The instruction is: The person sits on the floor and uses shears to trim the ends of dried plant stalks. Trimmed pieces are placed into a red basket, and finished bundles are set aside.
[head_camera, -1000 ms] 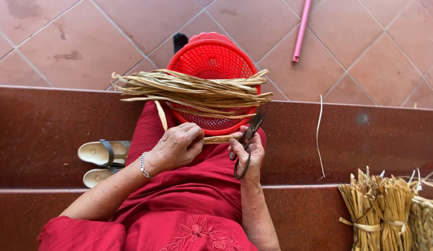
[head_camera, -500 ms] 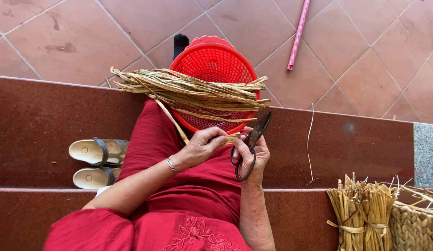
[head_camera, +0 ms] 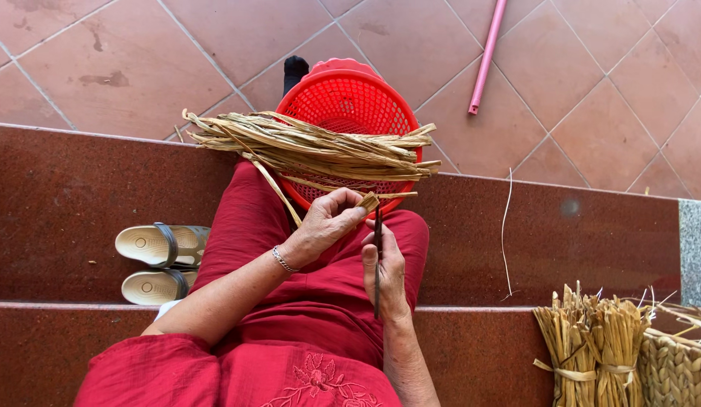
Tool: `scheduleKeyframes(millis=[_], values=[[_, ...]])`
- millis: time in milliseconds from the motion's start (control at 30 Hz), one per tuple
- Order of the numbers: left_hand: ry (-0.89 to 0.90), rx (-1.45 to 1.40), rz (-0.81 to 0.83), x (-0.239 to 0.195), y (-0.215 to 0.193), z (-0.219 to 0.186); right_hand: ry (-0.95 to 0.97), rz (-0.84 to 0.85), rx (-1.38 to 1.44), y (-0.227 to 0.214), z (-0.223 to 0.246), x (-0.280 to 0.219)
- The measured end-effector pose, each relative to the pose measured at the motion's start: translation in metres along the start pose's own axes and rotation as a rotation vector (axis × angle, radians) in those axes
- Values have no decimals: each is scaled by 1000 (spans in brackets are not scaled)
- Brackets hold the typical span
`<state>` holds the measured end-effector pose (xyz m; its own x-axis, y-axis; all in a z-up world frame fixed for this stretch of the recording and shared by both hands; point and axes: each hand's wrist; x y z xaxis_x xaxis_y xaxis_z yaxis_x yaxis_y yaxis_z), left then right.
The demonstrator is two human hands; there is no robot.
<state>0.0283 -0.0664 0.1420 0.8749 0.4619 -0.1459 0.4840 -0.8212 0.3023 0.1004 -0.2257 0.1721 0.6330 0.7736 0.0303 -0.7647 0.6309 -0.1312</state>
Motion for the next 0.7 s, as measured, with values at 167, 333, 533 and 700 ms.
scheduleKeyframes(millis=[167,333,533,700], values=[[8,92,-4,-3,3,-5,39,1,-110,2,4,-1],[-62,161,-58,-5,6,-6,27,6,-190,3,-1,-3],[-26,193,-48,-6,10,3,59,-15,-229,6,-14,-6],[-36,285,-60,-5,5,13,54,-21,-264,8,-17,-9]])
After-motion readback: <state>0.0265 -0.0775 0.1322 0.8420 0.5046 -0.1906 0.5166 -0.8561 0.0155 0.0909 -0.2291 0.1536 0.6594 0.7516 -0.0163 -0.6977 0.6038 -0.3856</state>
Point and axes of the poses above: each hand's wrist, its own x-axis towards the middle knuckle, its own y-axis out of the palm, z = x × y, and after that the axes turned 13 degrees about x, right-handed
